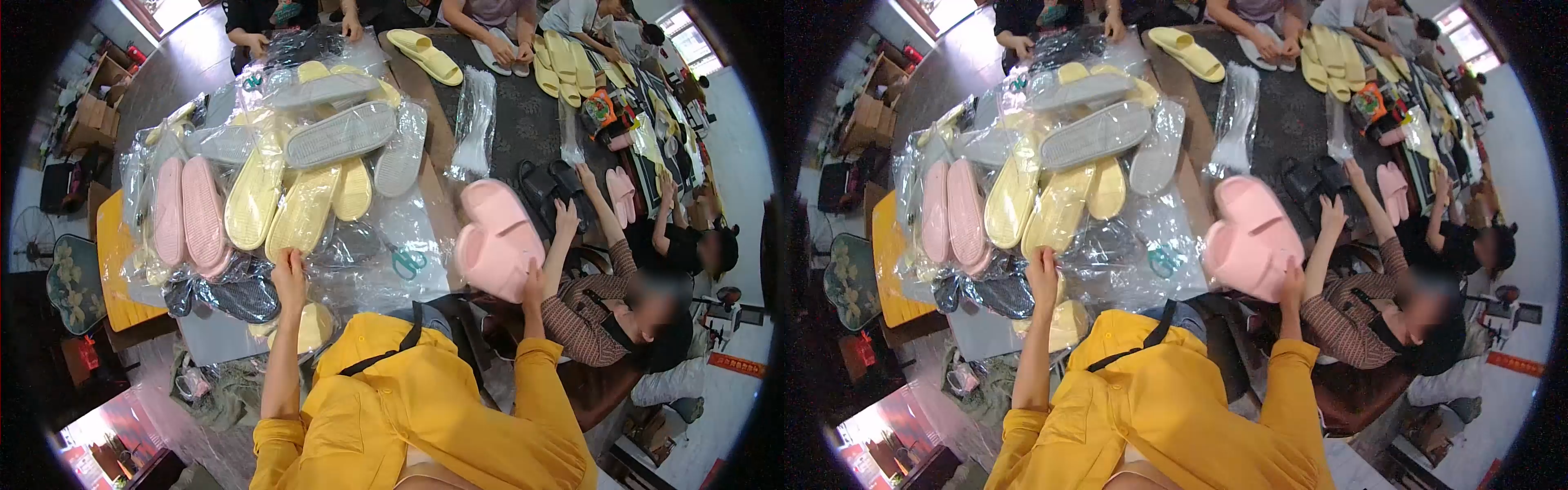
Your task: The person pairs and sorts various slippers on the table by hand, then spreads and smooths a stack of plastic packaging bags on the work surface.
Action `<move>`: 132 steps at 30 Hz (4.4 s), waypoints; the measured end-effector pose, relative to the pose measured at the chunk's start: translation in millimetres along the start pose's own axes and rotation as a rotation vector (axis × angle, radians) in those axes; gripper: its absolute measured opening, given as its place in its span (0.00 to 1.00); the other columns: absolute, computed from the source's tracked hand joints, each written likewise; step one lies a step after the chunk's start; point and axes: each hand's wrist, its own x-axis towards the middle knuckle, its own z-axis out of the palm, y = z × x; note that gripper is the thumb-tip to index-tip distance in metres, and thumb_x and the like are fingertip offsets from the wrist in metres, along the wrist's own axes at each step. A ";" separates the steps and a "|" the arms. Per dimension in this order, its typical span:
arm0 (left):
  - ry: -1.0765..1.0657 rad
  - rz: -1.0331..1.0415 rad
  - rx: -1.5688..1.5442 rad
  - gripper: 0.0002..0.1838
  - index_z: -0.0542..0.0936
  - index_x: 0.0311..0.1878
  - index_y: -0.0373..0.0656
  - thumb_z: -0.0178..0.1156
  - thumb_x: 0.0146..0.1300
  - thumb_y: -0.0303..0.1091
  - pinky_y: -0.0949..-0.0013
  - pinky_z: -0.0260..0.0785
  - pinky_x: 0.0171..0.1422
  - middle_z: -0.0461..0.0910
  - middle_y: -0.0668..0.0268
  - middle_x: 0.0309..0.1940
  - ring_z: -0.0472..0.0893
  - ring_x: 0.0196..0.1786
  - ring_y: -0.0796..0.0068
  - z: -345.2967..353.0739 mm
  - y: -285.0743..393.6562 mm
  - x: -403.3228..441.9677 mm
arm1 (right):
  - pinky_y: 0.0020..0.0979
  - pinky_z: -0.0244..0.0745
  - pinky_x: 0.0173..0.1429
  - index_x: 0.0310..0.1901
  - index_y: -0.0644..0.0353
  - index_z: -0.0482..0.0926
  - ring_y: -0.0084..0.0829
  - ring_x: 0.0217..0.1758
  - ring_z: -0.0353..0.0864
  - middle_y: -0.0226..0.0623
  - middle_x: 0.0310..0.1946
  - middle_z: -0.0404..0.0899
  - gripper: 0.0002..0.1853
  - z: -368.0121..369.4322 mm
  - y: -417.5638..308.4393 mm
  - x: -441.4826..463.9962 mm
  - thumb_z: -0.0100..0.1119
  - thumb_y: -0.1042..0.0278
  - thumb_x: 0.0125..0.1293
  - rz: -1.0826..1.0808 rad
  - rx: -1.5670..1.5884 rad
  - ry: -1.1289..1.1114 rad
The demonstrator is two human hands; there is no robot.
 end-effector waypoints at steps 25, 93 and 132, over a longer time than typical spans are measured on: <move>-0.183 0.114 -0.249 0.04 0.73 0.40 0.35 0.54 0.70 0.26 0.74 0.69 0.31 0.79 0.62 0.25 0.79 0.27 0.78 5.7 64.8 -40.7 | 0.33 0.66 0.63 0.56 0.62 0.76 0.34 0.58 0.75 0.43 0.55 0.76 0.22 253.1 -221.9 -98.3 0.64 0.67 0.61 -1.180 -0.324 -0.866; -0.432 0.024 -0.505 0.21 0.78 0.53 0.37 0.45 0.58 0.16 0.76 0.69 0.35 0.80 0.63 0.33 0.76 0.29 0.81 -64.3 70.1 -20.7 | 0.36 0.75 0.40 0.47 0.62 0.76 0.42 0.38 0.80 0.40 0.39 0.77 0.15 76.0 -382.1 -258.6 0.56 0.78 0.57 -1.097 -0.949 -0.392; -0.010 -0.336 -0.592 0.11 0.75 0.35 0.40 0.49 0.72 0.35 0.77 0.56 0.29 0.66 0.76 0.23 0.63 0.26 0.86 3.8 7.5 45.8 | 0.29 0.72 0.54 0.66 0.60 0.63 0.32 0.57 0.74 0.43 0.59 0.72 0.34 240.5 -34.0 -30.2 0.62 0.79 0.56 0.040 -0.312 -0.957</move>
